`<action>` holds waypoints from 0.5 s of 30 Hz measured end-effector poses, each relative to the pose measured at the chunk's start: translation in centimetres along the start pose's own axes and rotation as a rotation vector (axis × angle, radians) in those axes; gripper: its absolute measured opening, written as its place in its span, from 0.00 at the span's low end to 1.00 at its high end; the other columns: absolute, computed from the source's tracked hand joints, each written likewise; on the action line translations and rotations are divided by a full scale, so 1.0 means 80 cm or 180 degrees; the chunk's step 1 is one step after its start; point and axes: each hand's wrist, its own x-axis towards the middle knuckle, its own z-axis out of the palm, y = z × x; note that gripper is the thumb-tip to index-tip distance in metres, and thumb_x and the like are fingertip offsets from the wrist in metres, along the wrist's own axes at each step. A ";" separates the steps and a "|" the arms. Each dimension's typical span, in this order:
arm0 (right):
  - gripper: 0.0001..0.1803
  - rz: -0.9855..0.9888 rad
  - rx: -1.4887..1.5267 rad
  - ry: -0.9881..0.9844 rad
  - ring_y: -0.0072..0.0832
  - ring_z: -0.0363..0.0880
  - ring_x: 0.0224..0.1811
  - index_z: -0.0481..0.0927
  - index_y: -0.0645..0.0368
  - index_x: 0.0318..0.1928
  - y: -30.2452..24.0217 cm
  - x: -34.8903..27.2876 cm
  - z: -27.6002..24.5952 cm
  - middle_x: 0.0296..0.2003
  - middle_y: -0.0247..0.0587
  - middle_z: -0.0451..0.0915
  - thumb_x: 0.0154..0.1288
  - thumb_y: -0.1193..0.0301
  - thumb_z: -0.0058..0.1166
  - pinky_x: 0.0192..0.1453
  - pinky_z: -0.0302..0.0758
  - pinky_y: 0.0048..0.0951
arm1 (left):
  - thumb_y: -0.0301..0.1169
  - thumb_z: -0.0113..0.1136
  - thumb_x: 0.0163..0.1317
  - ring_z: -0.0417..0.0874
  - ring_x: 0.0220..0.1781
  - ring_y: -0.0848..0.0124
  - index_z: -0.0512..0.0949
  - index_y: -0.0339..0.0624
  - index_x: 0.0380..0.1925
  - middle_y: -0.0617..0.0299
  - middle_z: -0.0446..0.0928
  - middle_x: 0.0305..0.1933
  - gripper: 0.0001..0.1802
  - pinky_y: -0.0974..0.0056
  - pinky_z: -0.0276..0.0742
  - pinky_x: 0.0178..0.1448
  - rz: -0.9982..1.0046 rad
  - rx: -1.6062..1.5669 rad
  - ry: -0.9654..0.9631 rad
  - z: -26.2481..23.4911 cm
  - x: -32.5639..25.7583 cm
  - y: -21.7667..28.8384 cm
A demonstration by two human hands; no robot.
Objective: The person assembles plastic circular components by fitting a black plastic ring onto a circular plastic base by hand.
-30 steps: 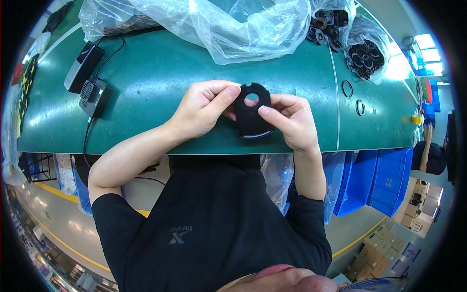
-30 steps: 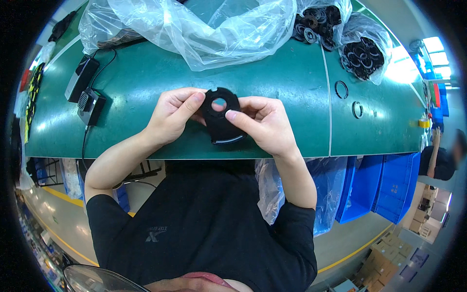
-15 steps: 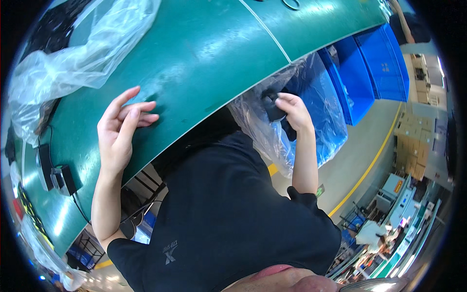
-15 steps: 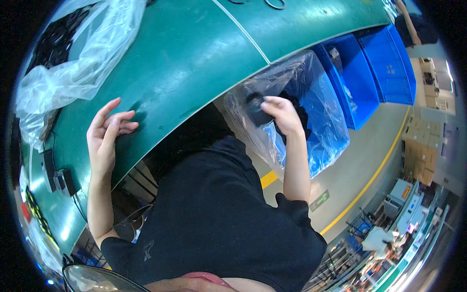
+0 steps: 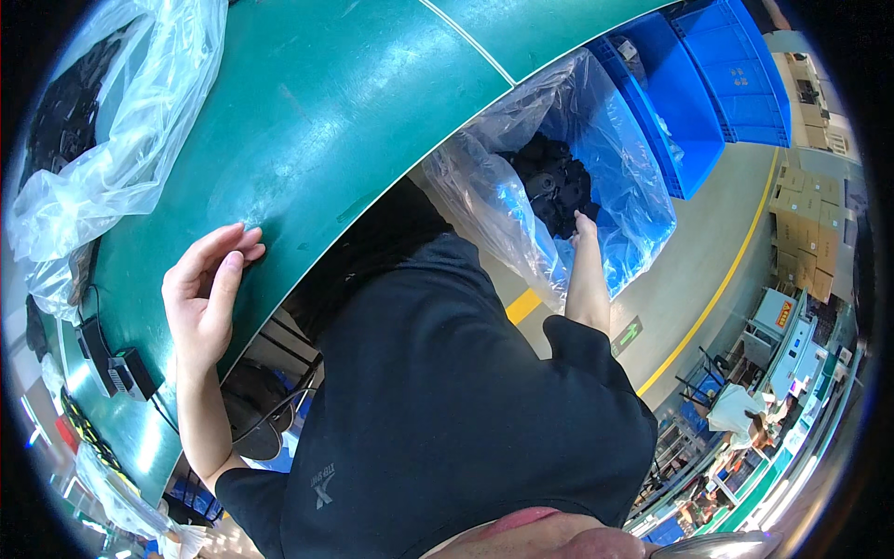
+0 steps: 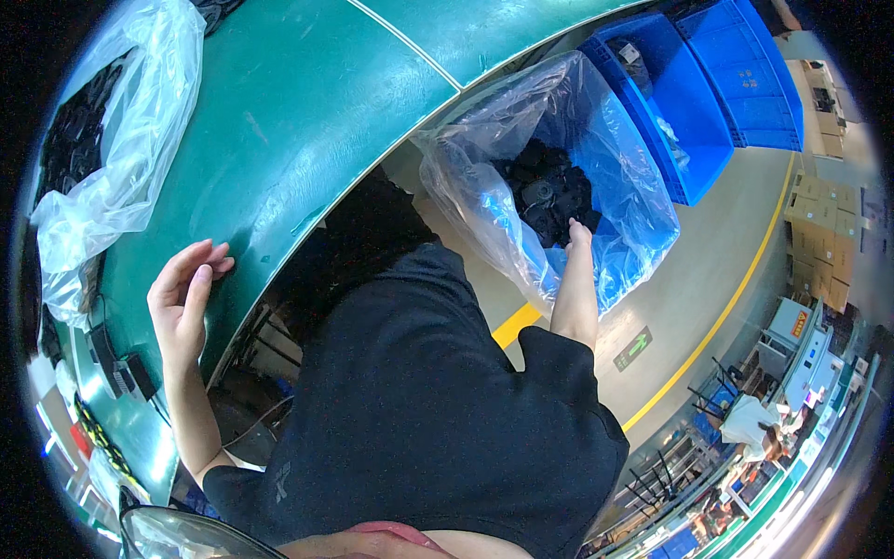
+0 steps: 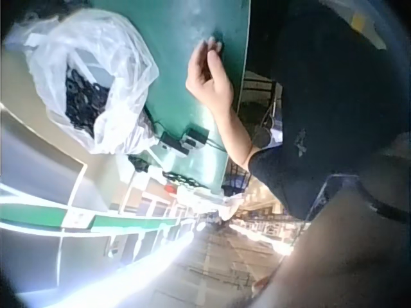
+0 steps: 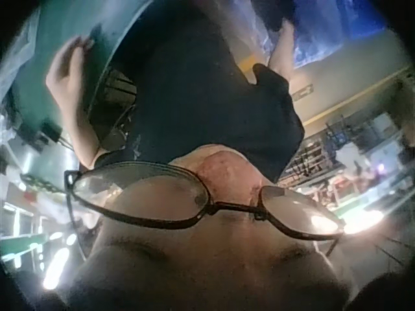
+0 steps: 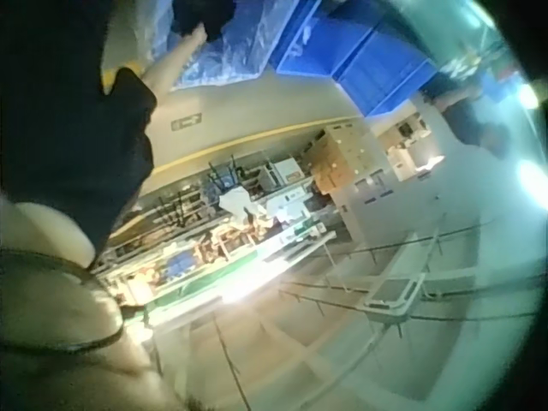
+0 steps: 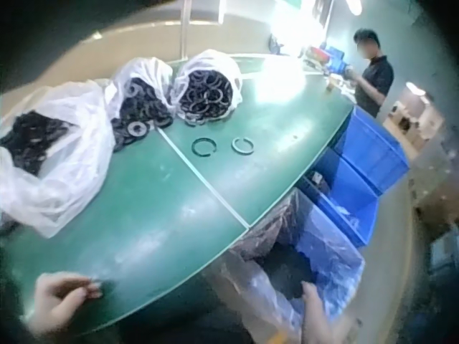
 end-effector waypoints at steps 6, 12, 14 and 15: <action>0.19 -0.0042 -0.0317 -0.0785 0.32 0.74 0.51 0.73 0.56 0.53 -0.023 -0.035 0.010 0.53 0.42 0.74 0.62 0.64 0.50 0.49 0.69 0.37 | 0.20 0.49 0.62 0.80 0.46 0.67 0.73 0.29 0.47 0.50 0.78 0.45 0.13 0.65 0.74 0.54 0.0028 0.0021 -0.0003 0.000 0.007 0.008; 0.12 -0.1557 -0.0859 -0.3149 0.27 0.81 0.37 0.79 0.62 0.44 -0.170 -0.237 0.003 0.35 0.40 0.82 0.62 0.71 0.50 0.41 0.74 0.24 | 0.22 0.54 0.58 0.82 0.40 0.70 0.77 0.33 0.41 0.54 0.81 0.37 0.11 0.69 0.76 0.45 0.0171 0.0640 -0.0048 0.004 0.014 0.031; 0.12 -0.2348 -0.1207 -0.4023 0.28 0.81 0.37 0.79 0.66 0.42 -0.223 -0.318 -0.011 0.34 0.44 0.82 0.61 0.74 0.51 0.44 0.75 0.27 | 0.22 0.54 0.57 0.82 0.39 0.69 0.77 0.34 0.41 0.54 0.80 0.38 0.11 0.68 0.77 0.45 0.0289 0.0571 -0.0117 0.005 0.022 0.028; 0.12 -0.2797 -0.1399 -0.4338 0.29 0.81 0.37 0.79 0.69 0.42 -0.247 -0.358 -0.014 0.34 0.45 0.82 0.59 0.75 0.52 0.45 0.75 0.28 | 0.22 0.54 0.57 0.82 0.39 0.68 0.77 0.33 0.41 0.54 0.79 0.39 0.11 0.68 0.77 0.45 0.0304 0.0492 -0.0129 0.003 0.023 0.027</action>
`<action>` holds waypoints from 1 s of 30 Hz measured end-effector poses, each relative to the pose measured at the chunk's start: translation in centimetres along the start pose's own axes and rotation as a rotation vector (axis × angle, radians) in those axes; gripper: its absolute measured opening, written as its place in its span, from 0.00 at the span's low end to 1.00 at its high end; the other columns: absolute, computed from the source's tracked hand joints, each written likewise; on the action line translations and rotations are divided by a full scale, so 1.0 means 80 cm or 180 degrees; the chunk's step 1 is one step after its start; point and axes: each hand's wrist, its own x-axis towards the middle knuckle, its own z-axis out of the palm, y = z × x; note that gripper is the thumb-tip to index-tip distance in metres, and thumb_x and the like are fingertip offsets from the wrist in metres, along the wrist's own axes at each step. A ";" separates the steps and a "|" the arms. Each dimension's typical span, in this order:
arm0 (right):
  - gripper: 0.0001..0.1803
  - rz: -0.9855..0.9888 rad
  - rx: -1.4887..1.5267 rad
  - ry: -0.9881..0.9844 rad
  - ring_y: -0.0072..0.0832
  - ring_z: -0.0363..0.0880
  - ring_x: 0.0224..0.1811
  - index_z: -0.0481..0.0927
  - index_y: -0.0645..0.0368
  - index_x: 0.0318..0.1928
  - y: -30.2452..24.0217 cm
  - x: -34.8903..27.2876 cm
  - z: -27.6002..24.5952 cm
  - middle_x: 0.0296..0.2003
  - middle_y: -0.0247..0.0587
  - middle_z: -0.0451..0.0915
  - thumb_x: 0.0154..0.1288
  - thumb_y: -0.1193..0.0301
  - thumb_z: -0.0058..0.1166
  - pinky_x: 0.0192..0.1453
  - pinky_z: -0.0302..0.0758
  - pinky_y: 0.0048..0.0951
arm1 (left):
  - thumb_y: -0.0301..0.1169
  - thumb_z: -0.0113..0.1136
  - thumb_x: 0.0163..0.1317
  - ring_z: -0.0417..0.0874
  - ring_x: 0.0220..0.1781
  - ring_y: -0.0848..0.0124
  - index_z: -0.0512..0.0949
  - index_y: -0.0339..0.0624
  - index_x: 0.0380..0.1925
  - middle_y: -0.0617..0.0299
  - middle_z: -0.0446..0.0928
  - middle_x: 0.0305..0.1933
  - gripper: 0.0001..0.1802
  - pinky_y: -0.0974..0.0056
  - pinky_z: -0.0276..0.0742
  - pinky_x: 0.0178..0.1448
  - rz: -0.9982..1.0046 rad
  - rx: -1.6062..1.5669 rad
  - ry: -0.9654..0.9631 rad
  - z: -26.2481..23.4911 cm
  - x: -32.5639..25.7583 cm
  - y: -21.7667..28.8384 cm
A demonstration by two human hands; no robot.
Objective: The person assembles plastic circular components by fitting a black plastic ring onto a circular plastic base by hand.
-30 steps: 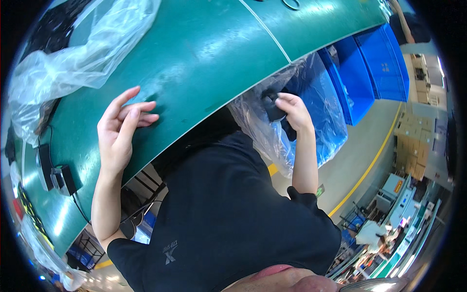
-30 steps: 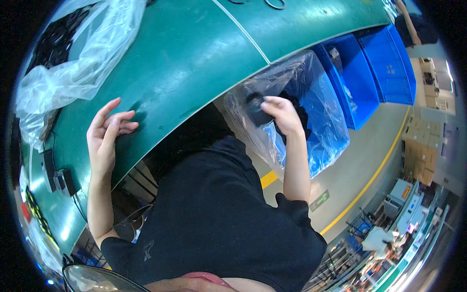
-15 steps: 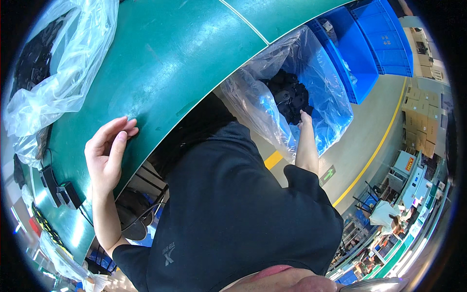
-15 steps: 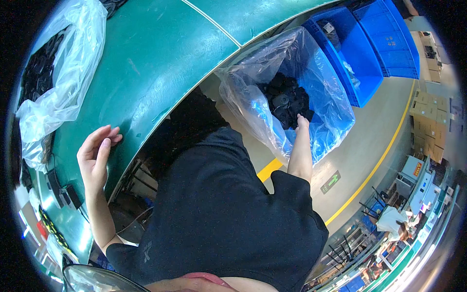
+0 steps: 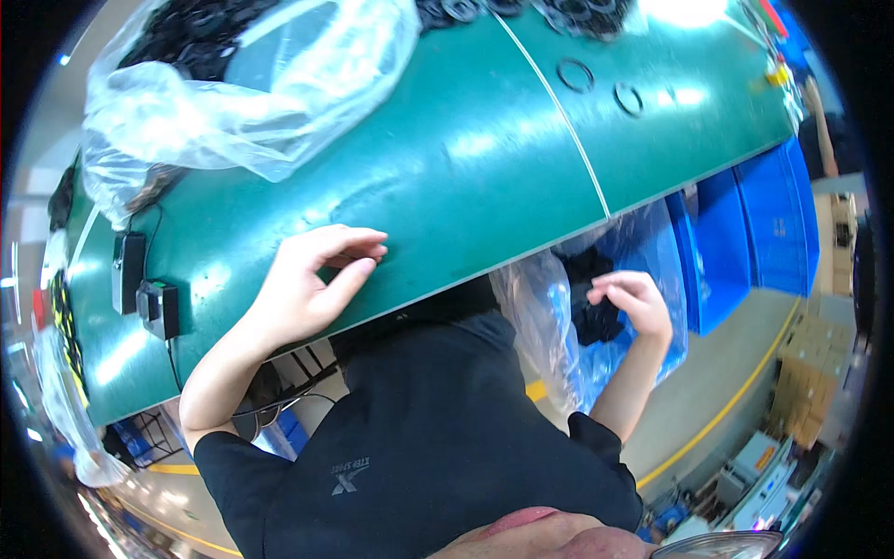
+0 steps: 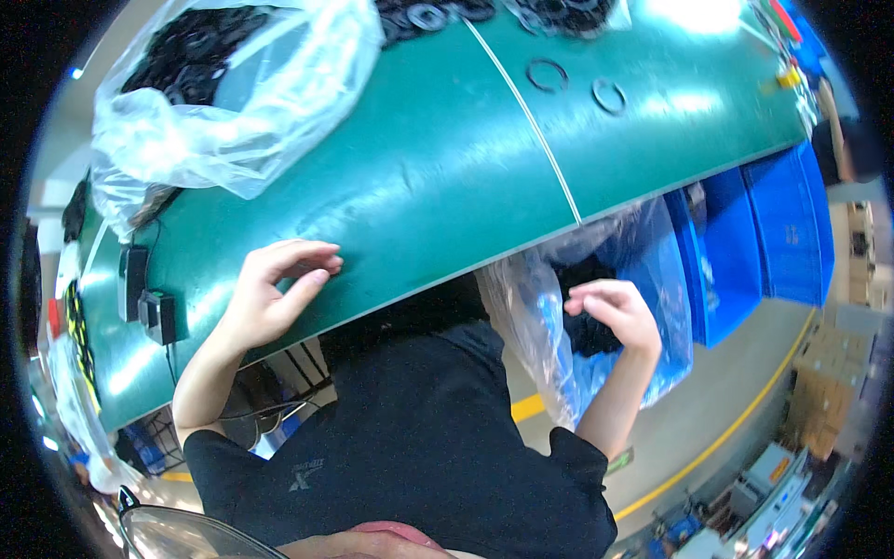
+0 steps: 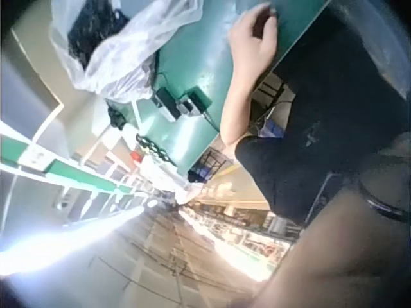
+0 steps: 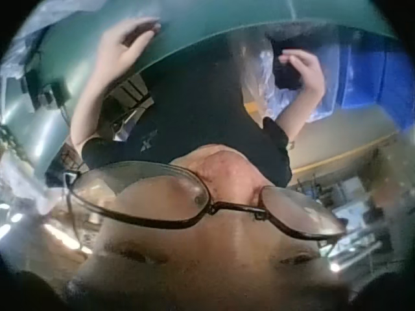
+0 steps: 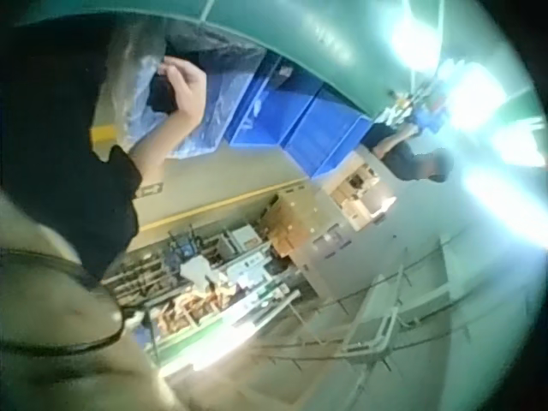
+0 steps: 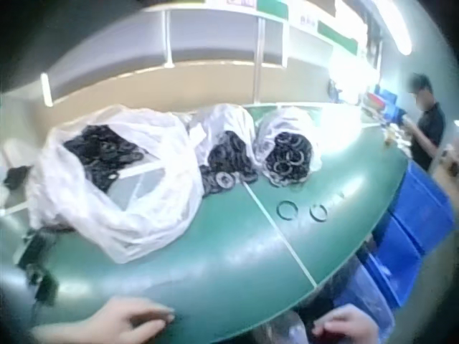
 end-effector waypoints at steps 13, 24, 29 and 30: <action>0.12 -0.1601 -0.1527 0.0214 0.18 0.76 0.31 0.81 0.66 0.38 -0.254 0.272 0.100 0.30 0.37 0.81 0.57 0.71 0.58 0.36 0.72 0.21 | 0.24 0.55 0.56 0.81 0.45 0.65 0.77 0.35 0.43 0.53 0.79 0.43 0.14 0.65 0.77 0.48 0.0127 0.0259 0.0519 -0.059 -0.013 -0.029; 0.16 -0.2874 -0.3303 -0.0203 0.42 0.78 0.44 0.81 0.61 0.41 -0.304 0.477 0.290 0.41 0.50 0.80 0.55 0.64 0.57 0.49 0.74 0.36 | 0.19 0.55 0.53 0.79 0.49 0.62 0.70 0.38 0.54 0.54 0.77 0.48 0.25 0.63 0.76 0.50 0.0843 0.0544 0.1833 -0.085 -0.018 -0.045; 0.16 -0.2520 -0.3733 0.0179 0.49 0.76 0.47 0.80 0.66 0.40 -0.314 0.573 0.342 0.42 0.57 0.78 0.55 0.66 0.52 0.53 0.72 0.42 | 0.23 0.61 0.47 0.66 0.63 0.53 0.66 0.44 0.58 0.54 0.68 0.60 0.34 0.51 0.59 0.66 0.1046 0.2196 0.2327 -0.118 -0.015 -0.049; 0.17 -0.2267 -0.4098 0.0470 0.49 0.76 0.48 0.79 0.64 0.42 -0.315 0.611 0.336 0.42 0.58 0.78 0.56 0.65 0.50 0.53 0.71 0.42 | 0.24 0.62 0.46 0.62 0.66 0.54 0.66 0.46 0.59 0.55 0.65 0.62 0.35 0.48 0.54 0.67 0.0886 0.2545 0.2102 -0.120 -0.009 -0.056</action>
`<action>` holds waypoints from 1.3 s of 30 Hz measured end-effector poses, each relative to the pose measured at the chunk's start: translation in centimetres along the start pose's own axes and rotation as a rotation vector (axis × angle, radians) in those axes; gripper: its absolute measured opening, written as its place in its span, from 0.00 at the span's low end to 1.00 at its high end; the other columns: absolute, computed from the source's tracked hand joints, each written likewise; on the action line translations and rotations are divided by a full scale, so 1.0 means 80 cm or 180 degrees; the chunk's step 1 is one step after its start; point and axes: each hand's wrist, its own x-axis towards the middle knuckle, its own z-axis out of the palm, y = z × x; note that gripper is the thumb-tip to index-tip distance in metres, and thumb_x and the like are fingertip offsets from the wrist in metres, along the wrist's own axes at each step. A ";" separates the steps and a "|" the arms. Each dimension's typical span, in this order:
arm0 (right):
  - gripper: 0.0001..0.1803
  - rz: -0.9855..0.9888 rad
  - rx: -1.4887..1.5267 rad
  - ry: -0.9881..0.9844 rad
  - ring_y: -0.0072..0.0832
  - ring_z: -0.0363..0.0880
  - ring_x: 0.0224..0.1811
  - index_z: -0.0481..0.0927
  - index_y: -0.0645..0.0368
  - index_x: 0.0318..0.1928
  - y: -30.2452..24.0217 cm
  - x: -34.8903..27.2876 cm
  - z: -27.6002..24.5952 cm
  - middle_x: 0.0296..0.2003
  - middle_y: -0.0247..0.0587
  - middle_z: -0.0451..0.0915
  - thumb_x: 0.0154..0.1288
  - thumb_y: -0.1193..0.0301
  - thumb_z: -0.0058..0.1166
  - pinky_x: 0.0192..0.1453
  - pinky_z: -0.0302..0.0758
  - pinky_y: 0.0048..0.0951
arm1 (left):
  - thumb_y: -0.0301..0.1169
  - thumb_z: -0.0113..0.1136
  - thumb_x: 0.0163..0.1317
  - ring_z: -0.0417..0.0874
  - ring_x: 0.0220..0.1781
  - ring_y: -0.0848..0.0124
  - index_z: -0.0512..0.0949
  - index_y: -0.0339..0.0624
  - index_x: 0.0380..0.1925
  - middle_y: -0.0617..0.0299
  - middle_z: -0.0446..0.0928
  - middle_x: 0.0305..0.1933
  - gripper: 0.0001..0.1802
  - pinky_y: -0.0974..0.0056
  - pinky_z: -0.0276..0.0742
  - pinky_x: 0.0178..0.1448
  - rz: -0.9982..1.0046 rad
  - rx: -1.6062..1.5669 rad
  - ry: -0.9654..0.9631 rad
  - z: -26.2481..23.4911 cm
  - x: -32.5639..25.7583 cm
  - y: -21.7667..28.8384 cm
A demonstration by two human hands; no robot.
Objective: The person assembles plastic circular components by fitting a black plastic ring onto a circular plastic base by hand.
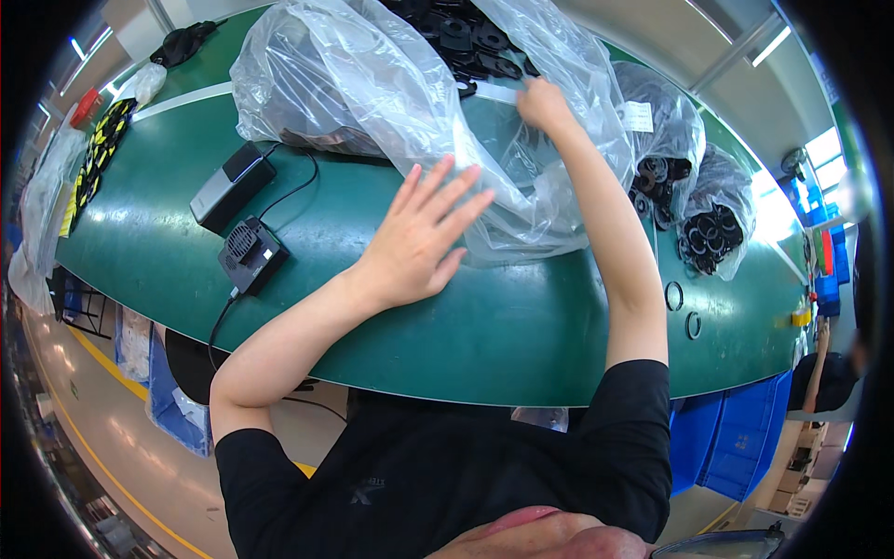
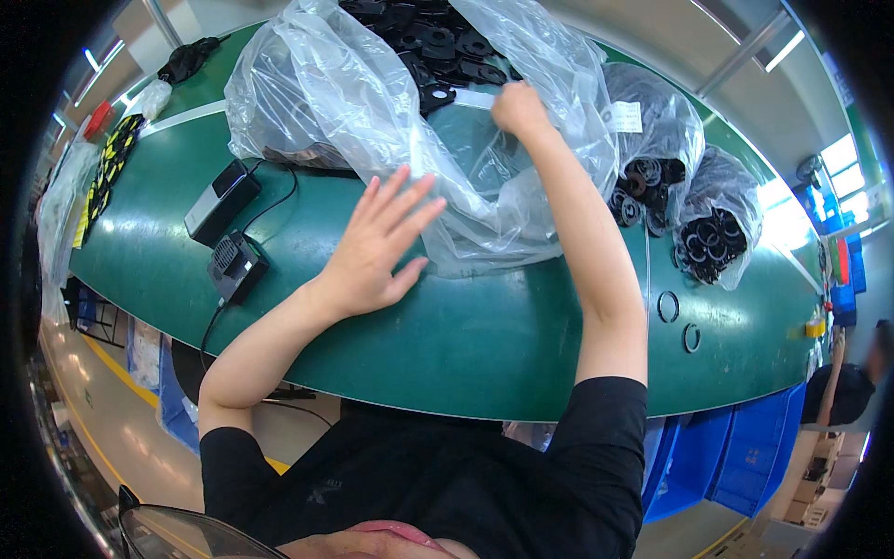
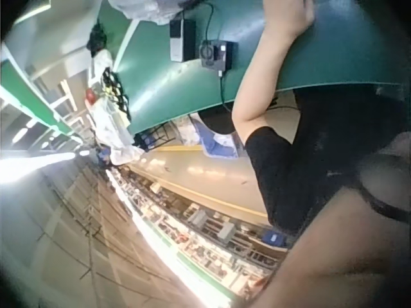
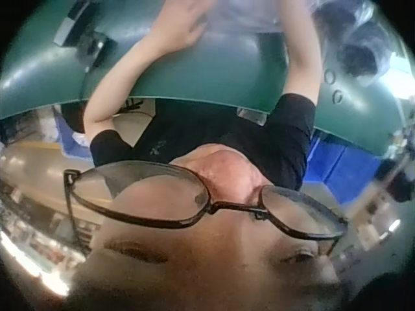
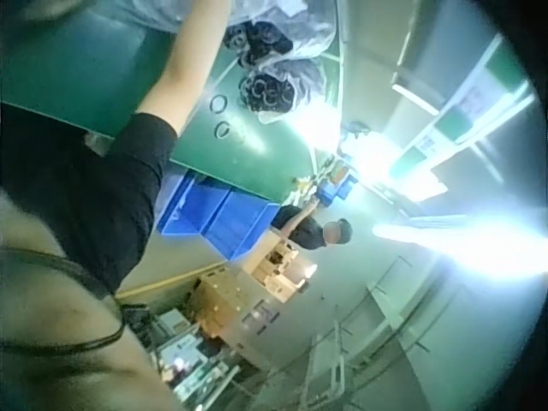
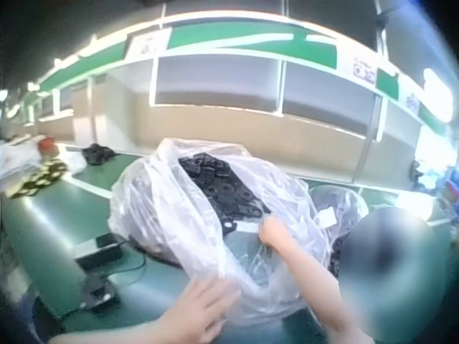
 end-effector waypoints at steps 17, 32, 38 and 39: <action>0.40 0.0546 -0.0184 0.0105 0.50 0.64 0.61 0.67 0.63 0.59 0.087 0.099 0.044 0.57 0.61 0.66 0.58 0.42 0.43 0.65 0.60 0.39 | 0.22 0.62 0.43 0.73 0.43 0.62 0.78 0.38 0.40 0.60 0.74 0.35 0.19 0.57 0.68 0.50 -0.0277 0.0001 0.0197 0.028 -0.017 -0.016; 0.41 0.0239 0.0211 0.0770 0.42 0.54 0.68 0.63 0.53 0.64 0.109 0.137 0.015 0.64 0.47 0.60 0.58 0.39 0.43 0.70 0.51 0.36 | 0.20 0.60 0.42 0.71 0.48 0.59 0.77 0.37 0.36 0.59 0.73 0.39 0.16 0.53 0.66 0.57 -0.0530 -0.0169 -0.0040 0.036 -0.020 -0.016; 0.43 0.0551 -0.0132 0.0625 0.44 0.55 0.67 0.61 0.52 0.64 0.118 0.152 0.036 0.64 0.49 0.60 0.56 0.38 0.44 0.69 0.52 0.37 | 0.22 0.58 0.43 0.71 0.47 0.61 0.77 0.38 0.33 0.59 0.72 0.39 0.13 0.54 0.65 0.59 -0.0451 -0.0176 -0.0026 0.037 -0.018 -0.015; 0.44 0.0442 -0.0076 0.0567 0.44 0.55 0.67 0.61 0.52 0.64 0.113 0.153 0.043 0.64 0.51 0.60 0.55 0.37 0.44 0.69 0.52 0.37 | 0.22 0.58 0.43 0.71 0.47 0.61 0.77 0.38 0.33 0.59 0.72 0.39 0.13 0.54 0.65 0.58 -0.0459 -0.0191 -0.0004 0.037 -0.017 -0.015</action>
